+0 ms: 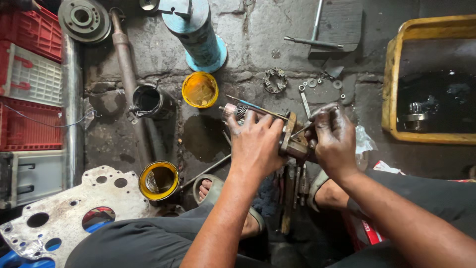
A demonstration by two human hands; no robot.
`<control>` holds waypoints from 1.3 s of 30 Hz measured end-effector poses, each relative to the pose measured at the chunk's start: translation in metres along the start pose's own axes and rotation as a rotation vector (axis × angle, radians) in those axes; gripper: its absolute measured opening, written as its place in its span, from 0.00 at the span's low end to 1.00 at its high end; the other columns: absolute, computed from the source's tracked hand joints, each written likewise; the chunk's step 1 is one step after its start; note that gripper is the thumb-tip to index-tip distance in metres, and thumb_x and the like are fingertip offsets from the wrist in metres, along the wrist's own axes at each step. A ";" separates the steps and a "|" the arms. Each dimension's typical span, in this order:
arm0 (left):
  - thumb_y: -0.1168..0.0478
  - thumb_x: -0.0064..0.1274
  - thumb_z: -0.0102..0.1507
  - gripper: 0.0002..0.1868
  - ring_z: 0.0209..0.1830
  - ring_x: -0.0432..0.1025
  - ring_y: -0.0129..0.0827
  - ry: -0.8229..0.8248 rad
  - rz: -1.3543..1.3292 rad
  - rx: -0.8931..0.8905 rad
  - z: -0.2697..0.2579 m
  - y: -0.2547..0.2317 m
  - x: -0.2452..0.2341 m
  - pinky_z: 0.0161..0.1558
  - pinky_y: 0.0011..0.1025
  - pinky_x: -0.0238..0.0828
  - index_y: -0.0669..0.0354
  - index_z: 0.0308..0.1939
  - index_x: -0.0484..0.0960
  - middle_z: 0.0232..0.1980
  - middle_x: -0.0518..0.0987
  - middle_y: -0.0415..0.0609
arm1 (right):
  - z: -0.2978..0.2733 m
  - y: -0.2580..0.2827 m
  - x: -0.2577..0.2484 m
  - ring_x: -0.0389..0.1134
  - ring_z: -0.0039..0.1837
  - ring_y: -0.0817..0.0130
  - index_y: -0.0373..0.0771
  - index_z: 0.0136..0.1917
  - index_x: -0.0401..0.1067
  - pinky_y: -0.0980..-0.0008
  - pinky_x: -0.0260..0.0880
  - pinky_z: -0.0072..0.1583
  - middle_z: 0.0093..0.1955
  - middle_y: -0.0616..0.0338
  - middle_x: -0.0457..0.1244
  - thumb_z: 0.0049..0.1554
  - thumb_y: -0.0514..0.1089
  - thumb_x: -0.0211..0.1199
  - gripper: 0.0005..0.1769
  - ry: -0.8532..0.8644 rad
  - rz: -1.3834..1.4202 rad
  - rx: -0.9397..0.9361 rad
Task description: The person disassembles and reassembles a mechanical part, likely a starter motor, using a hammer and other tools. They remove and replace components, clean parts, and use a hammer to adjust the assembly.
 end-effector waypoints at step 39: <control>0.52 0.72 0.34 0.29 0.54 0.71 0.48 -0.010 0.020 0.003 -0.002 -0.002 -0.002 0.61 0.70 0.52 0.48 0.39 0.81 0.42 0.79 0.43 | 0.013 -0.032 -0.008 0.63 0.36 0.70 0.35 0.46 0.70 0.70 0.62 0.36 0.36 0.58 0.63 0.69 0.41 0.51 0.12 0.079 -0.033 0.183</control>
Point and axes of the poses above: each hand's wrist, its own z-axis towards the middle knuckle, its own x-axis out of the palm, y = z × x, the point moved 6 cm from there along z, towards the middle knuckle
